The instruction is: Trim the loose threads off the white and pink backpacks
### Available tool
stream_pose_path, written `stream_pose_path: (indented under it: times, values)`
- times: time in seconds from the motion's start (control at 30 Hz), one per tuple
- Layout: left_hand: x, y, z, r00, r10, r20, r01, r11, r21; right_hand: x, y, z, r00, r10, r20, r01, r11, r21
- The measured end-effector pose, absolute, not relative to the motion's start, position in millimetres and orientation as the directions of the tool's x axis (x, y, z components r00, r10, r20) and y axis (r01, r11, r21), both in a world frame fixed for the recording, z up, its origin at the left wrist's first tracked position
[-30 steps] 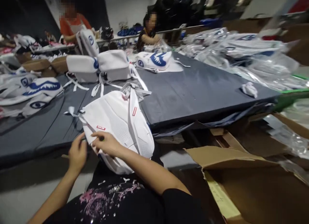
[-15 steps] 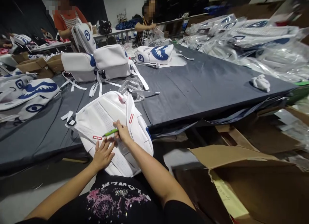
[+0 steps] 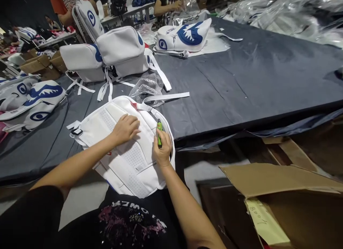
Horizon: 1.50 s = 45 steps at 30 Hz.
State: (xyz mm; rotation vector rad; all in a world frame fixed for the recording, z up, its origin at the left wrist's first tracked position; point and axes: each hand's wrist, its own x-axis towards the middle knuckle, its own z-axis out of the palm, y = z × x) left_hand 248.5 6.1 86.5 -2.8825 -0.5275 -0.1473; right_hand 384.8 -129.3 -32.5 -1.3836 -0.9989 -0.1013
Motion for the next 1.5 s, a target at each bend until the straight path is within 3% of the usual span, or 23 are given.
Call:
stream_pose_path:
  times: [0.13,0.3,0.5,0.63,0.73,0.83,1.03,1.17,1.33,1.5]
  values:
    - [294,34,96,0.920,0.376,-0.108,0.338,-0.904,-0.263,388,-129,-34,0.547,0.456,0.702,0.672,0.261,-0.693]
    - [295,42,102,0.927,0.305,-0.220,0.251,-0.937,-0.242,391,-128,-43,0.435,0.476,0.764,0.758,0.264,-0.596]
    - [279,74,107,0.975,0.186,-0.119,0.155,-0.961,-0.230,397,-130,-51,0.358,0.534,0.766,0.769,0.297,-0.566]
    - [263,111,122,0.978,0.207,-0.034,0.186,-0.929,-0.320,400,-131,-56,0.341,0.530,0.776,0.762,0.328,-0.558]
    - [247,139,138,0.977,0.205,-0.056,0.179,-0.936,-0.302,400,-131,-57,0.336,0.535,0.776,0.765,0.326,-0.556]
    - [237,154,143,0.968,0.251,0.012,0.245,-0.933,-0.265,400,-135,-49,0.323,0.555,0.766,0.771,0.315,-0.554]
    - [248,104,112,0.958,0.281,0.059,0.287,-0.937,-0.197,397,-140,-1,0.390,0.594,0.703,0.742,0.249,-0.622]
    - [260,60,85,0.918,0.377,0.125,0.393,-0.908,-0.144,396,-125,20,0.461,0.697,0.549,0.673,0.129,-0.728]
    - [262,44,65,0.838,0.484,0.253,0.499,-0.867,0.006,403,-86,31,0.462,0.813,0.355,0.472,0.113,-0.874]
    - [256,40,52,0.782,0.552,0.288,0.530,-0.833,0.158,412,-63,50,0.456,0.871,0.185,0.187,0.109,-0.976]
